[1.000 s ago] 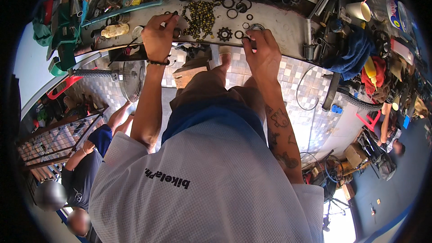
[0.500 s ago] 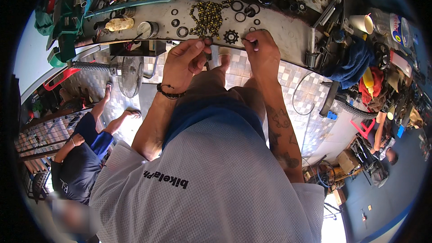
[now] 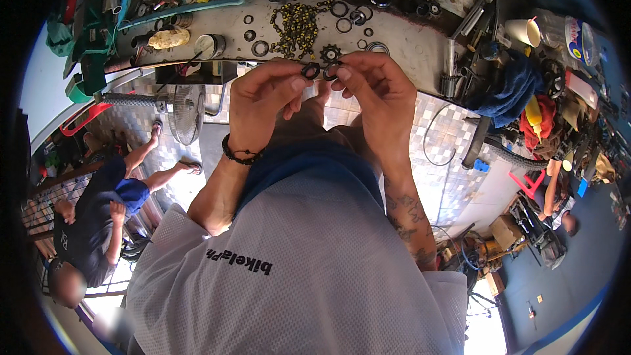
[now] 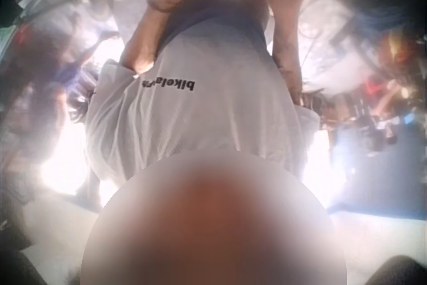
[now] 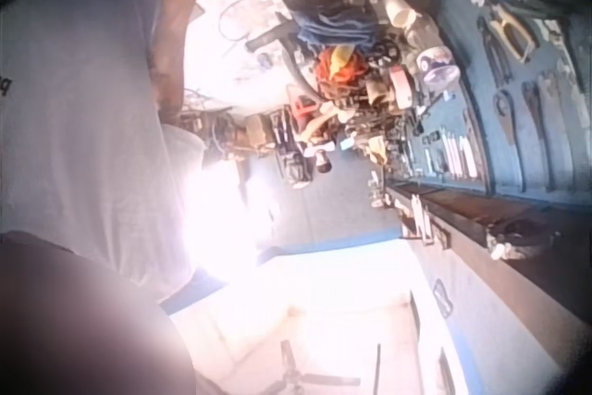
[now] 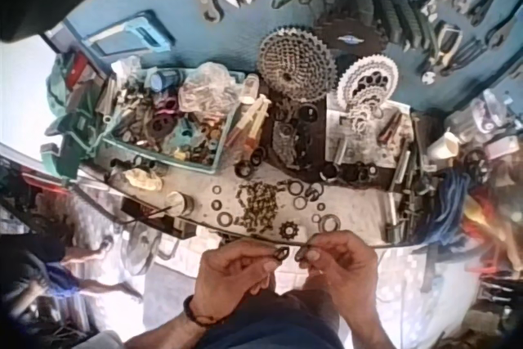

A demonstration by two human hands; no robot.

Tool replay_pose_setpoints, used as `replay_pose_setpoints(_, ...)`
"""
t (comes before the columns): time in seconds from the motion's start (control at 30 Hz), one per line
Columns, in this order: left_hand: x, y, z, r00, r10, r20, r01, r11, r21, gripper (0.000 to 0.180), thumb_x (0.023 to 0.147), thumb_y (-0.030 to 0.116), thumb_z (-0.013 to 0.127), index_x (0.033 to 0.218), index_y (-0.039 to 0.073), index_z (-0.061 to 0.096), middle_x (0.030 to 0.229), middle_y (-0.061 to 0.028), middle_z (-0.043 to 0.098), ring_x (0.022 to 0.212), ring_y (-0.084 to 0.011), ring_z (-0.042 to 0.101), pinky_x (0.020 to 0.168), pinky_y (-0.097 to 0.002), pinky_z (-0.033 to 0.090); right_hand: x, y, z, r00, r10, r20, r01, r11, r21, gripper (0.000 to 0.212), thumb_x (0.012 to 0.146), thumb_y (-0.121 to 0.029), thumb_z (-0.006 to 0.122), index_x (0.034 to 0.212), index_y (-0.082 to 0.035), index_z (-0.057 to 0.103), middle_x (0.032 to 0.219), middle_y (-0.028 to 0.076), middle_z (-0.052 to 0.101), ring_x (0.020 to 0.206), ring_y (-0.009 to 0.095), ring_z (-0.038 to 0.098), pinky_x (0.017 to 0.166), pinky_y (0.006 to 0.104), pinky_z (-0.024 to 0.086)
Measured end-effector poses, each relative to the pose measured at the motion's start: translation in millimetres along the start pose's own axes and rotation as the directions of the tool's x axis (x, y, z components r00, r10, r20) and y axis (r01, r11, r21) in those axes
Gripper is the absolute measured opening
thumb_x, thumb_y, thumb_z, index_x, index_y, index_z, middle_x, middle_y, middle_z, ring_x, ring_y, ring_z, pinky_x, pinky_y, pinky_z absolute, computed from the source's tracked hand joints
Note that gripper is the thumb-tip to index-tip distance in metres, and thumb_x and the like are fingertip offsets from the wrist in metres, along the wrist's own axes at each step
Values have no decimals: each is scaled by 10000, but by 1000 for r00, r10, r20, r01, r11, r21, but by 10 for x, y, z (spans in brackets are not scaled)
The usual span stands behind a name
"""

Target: The person applies grease to a bicycle hub using a small brush, then assembles the hub with a bearing and axle. They later apply grease to the axle of a bicycle wheel mounted on a stand.

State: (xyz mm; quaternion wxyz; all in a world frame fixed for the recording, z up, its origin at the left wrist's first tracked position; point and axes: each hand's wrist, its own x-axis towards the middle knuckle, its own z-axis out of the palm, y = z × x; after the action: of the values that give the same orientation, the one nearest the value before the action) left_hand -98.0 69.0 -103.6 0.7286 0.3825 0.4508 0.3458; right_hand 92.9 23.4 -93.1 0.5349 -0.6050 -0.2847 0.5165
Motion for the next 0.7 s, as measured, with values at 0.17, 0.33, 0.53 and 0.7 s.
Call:
replay_pose_setpoints(0.17,-30,19,30,989,142,51,-144,989,27,223,916,-42,811,1133,-20,764,1017,-54,704,764,-51,646,629,-190,487,-51,6,-8,999,21,38,-22,1000,16,146,1009,4,700,1152,30,708,993,93,781,841,109,695,737,248,535)
replay_pose_setpoints(0.33,-24,5,38,983,171,58,-174,984,37,221,912,-33,821,1126,-15,767,1052,-59,704,808,-50,658,671,-185,503,-57,34,1,998,3,70,-8,998,65,135,1015,4,694,1147,32,704,986,89,766,847,112,692,739,244,534)
replay_pose_setpoints(0.53,-20,21,17,989,117,87,-123,991,56,220,912,-34,819,1124,-20,763,1060,-65,709,829,-62,682,677,-192,530,-60,-4,-17,995,31,95,-31,1000,1,154,1031,-17,682,1169,51,690,964,107,751,835,138,693,756,283,557)
replay_pose_setpoints(0.7,-19,56,41,983,104,148,-98,994,-52,220,913,-30,818,1121,-40,746,1075,-81,714,877,-82,719,669,-200,552,-55,-25,4,995,24,97,-24,1000,2,158,1013,-11,708,1162,40,698,973,89,752,846,121,686,756,267,556)
